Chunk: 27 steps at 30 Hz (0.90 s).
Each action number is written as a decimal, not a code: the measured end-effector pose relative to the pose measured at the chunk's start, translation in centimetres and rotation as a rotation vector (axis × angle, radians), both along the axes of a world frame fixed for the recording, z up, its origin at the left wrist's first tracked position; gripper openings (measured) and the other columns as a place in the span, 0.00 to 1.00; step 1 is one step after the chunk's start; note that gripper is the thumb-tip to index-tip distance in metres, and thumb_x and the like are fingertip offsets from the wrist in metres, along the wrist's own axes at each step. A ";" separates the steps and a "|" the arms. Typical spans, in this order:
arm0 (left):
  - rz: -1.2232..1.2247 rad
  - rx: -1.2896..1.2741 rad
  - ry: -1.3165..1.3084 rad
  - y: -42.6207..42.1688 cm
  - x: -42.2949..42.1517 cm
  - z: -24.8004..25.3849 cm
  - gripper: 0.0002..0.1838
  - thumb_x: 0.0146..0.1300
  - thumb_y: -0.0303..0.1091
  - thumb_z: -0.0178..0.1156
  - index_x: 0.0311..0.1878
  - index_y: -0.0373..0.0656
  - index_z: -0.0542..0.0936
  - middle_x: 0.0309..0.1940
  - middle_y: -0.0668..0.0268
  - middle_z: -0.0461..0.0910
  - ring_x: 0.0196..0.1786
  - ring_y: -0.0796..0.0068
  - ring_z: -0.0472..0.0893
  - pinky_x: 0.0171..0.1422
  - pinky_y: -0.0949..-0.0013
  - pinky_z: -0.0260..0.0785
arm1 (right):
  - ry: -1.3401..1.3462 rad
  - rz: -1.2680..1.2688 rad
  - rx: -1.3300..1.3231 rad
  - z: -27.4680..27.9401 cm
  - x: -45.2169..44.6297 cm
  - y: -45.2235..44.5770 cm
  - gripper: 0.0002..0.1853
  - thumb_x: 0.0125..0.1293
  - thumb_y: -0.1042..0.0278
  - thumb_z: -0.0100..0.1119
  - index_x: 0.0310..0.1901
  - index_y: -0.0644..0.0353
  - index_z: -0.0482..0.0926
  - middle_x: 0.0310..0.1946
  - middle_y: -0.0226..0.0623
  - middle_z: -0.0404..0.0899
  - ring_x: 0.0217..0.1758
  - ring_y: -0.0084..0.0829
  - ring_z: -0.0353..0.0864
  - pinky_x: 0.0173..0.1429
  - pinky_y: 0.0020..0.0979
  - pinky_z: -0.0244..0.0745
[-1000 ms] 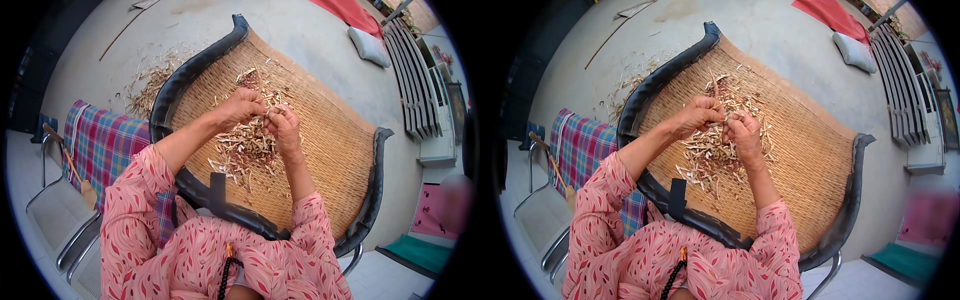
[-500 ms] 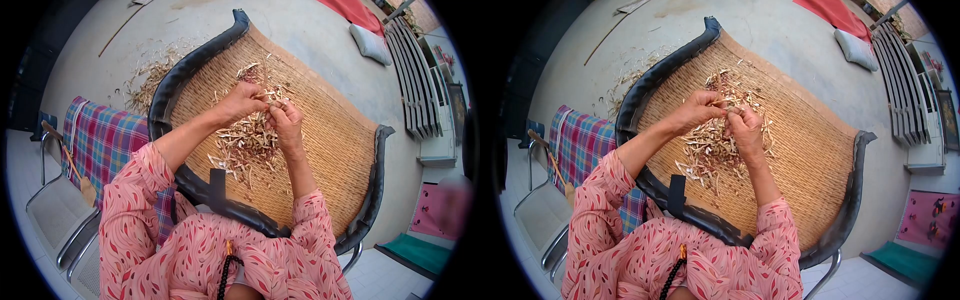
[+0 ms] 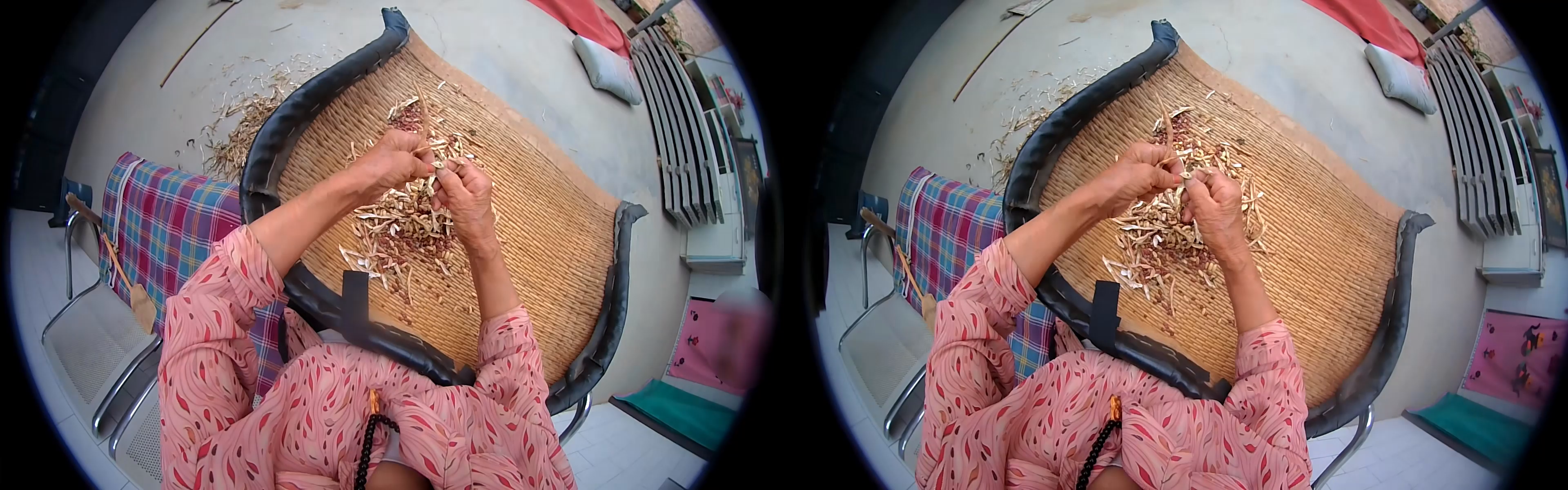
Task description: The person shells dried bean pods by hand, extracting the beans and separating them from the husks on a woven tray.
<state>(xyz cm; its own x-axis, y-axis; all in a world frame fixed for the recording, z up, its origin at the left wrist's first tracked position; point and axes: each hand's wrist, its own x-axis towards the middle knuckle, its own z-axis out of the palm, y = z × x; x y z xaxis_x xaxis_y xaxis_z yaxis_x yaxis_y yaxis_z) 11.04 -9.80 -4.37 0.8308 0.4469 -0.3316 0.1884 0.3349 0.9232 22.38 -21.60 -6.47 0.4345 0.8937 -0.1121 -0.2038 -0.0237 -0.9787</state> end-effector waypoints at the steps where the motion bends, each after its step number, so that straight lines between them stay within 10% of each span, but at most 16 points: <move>1: -0.003 -0.061 0.003 -0.1 0.0 0.0 0.02 0.57 0.22 0.57 0.33 0.39 0.75 0.18 0.74 0.67 0.17 0.87 0.61 0.17 0.80 0.50 | -0.011 -0.016 -0.015 0.1 -0.1 0.0 0.05 0.65 0.72 0.52 0.36 0.64 0.73 0.20 0.26 0.69 0.17 0.14 0.63 0.22 0.19 0.66; 7: -0.014 -0.256 -0.196 0.2 0.1 -0.4 0.01 0.61 0.24 0.55 0.35 0.38 0.73 0.19 0.74 0.65 0.19 0.89 0.61 0.17 0.82 0.49 | 0.616 -0.037 0.125 0.5 0.3 -0.2 0.03 0.64 0.73 0.50 0.32 0.60 0.70 0.17 0.23 0.65 0.16 0.15 0.58 0.25 0.23 0.69; 27: 0.163 0.048 -0.217 0.0 0.3 -0.5 0.05 0.58 0.23 0.57 0.36 0.43 0.74 0.29 0.74 0.72 0.28 0.88 0.71 0.26 0.84 0.58 | 0.399 0.059 0.050 0.6 -0.3 0.4 0.05 0.64 0.75 0.54 0.37 0.68 0.74 0.28 0.35 0.76 0.19 0.15 0.67 0.26 0.23 0.74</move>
<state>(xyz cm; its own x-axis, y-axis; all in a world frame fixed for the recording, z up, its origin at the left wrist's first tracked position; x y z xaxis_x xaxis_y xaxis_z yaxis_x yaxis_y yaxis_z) 11.30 -9.82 -4.84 0.7958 0.5917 -0.1288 -0.0685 0.2992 0.9517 22.08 -21.25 -5.84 0.3134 0.9244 -0.2176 -0.5675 -0.0015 -0.8234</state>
